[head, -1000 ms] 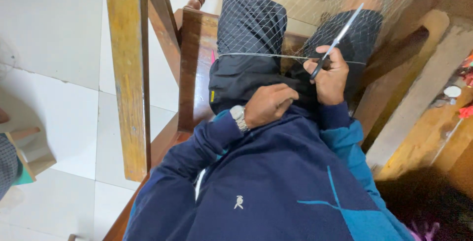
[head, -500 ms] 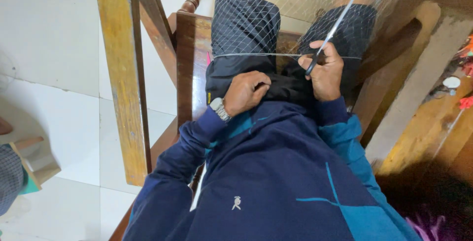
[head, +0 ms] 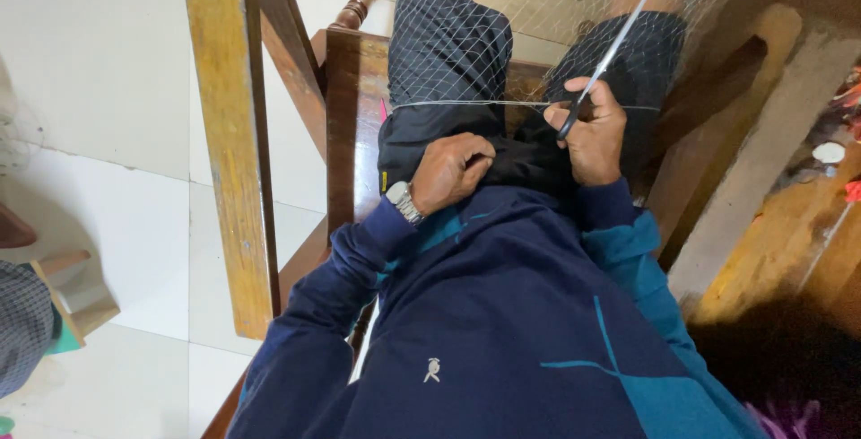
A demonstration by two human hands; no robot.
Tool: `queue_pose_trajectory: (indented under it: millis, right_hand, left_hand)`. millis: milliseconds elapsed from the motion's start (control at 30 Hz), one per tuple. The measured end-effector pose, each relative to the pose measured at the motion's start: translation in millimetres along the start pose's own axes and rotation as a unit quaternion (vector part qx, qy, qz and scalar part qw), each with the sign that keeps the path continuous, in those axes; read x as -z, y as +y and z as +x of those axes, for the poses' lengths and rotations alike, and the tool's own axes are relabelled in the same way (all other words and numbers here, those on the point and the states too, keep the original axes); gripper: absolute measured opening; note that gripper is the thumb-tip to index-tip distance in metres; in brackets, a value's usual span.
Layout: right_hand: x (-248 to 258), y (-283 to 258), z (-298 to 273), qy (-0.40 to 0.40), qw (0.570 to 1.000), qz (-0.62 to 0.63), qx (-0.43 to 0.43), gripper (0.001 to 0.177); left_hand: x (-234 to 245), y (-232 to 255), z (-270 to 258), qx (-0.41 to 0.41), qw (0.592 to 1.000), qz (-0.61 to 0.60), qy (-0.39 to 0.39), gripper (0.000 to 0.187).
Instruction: Trimming and repairing a fishing net using scissors
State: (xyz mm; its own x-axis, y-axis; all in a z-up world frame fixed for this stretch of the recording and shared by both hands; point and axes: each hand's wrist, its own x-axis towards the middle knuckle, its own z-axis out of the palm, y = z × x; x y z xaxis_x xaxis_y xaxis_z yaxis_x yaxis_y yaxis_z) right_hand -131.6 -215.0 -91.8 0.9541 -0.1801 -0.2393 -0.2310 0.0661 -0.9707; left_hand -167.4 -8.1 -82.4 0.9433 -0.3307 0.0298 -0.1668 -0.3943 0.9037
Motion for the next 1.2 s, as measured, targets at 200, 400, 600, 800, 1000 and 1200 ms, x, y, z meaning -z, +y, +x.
queue_pose_trajectory:
  millis: [200,400,600,800,1000,1200]
  right_hand:
    - [-4,-10,-2,0.004,1.0,-0.015,0.005,0.038]
    - [0,-1,0,0.0,1.0,-0.015,0.01,0.037]
    - [4,-3,-2,-0.031,0.998,-0.051,0.034,0.036]
    - [3,2,-3,-0.038,0.998,-0.045,0.018,0.038]
    - [5,-4,-3,-0.028,0.999,-0.044,0.013,0.036]
    - [8,-4,-2,-0.022,0.996,-0.076,0.031,0.036]
  left_hand:
    - [7,11,4,-0.004,1.0,-0.01,0.01,0.011]
    - [7,11,7,-0.018,0.996,-0.044,0.075,0.015]
    - [29,43,26,-0.067,0.989,-0.044,0.124,0.023]
    - [27,62,52,-0.11,0.99,-0.031,0.083,0.028]
    - [15,54,68,-0.133,0.991,0.03,0.011,0.041]
    - [17,38,58,-0.119,0.991,0.052,0.028,0.024]
